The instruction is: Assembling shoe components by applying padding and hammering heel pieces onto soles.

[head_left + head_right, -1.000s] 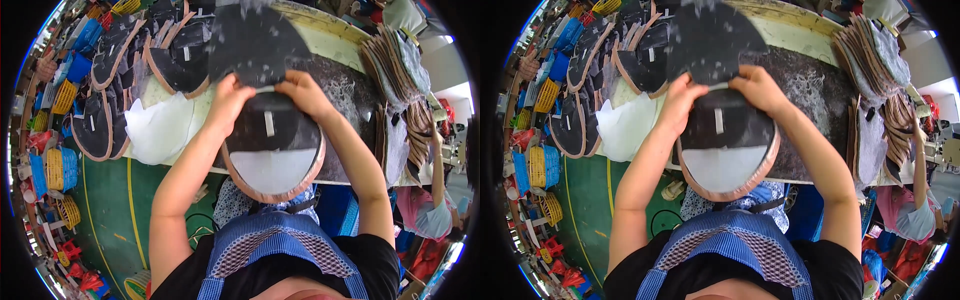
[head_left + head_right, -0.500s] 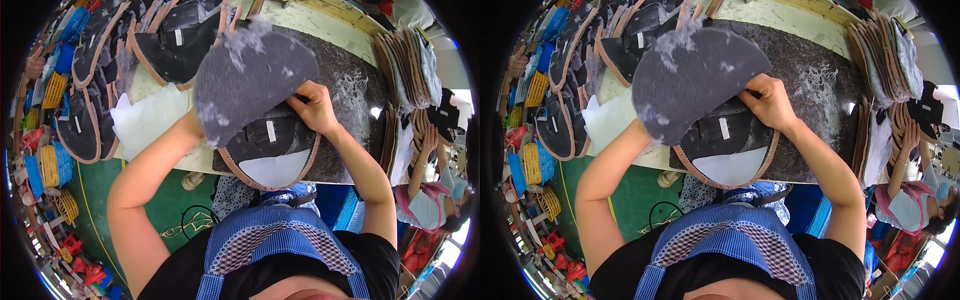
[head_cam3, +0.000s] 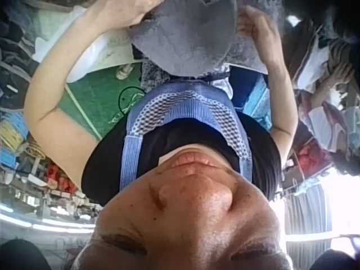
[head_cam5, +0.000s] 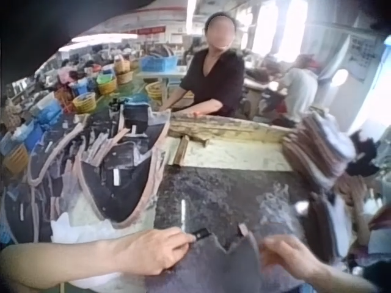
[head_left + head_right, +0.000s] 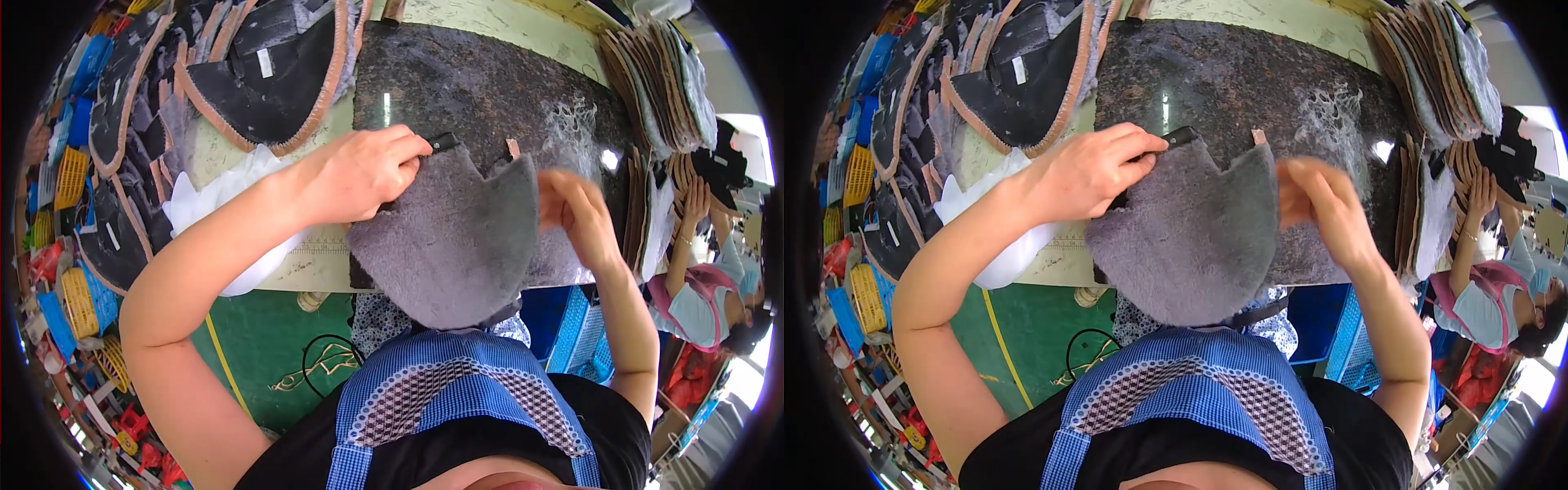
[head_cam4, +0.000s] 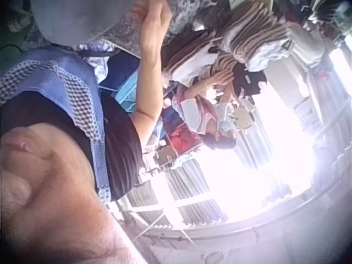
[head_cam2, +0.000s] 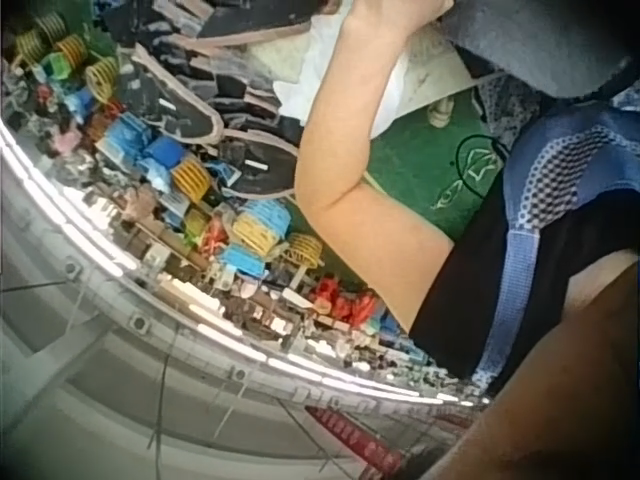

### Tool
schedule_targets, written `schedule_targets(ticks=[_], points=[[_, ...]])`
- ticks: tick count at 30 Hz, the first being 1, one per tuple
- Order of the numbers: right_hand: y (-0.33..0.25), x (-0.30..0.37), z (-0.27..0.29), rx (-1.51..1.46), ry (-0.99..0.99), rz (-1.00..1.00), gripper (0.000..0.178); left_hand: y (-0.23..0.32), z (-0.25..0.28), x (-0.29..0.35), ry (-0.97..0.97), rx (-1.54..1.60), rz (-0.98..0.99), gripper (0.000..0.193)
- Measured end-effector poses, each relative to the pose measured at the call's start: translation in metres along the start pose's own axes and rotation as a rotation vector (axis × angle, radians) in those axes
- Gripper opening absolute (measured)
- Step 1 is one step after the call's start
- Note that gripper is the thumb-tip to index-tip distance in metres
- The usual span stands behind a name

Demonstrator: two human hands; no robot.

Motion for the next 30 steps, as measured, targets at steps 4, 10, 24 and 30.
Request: schedule_targets(ticks=[4,10,24,30], points=[[0.026,0.046,-0.024,-0.149,-0.215,-0.337,0.03,-0.017,0.009,-0.017,-0.104,0.092,0.008,0.025],[0.062,0.049,-0.026,-0.021,0.0,-0.269,0.037,0.004,-0.001,-0.015,-0.226,-0.071,0.164,0.04],[-0.008,0.036,-0.063,0.942,0.196,0.554,0.039,0.0,-0.036,0.023,0.042,-0.086,0.322,0.071],[-0.003,0.036,-0.146,1.014,-0.162,0.743,0.093,-0.044,0.036,0.059,0.543,0.009,0.628,0.035]])
Point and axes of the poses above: each hand's wrist, its own x-axis away from the middle knuckle, its own z-axis out of the back of the hand, y = z × x, the point moved 6 cm from there along -x, towards the middle knuckle, and after that the axes turned 3 degrees about y, right-handed, at the moved point
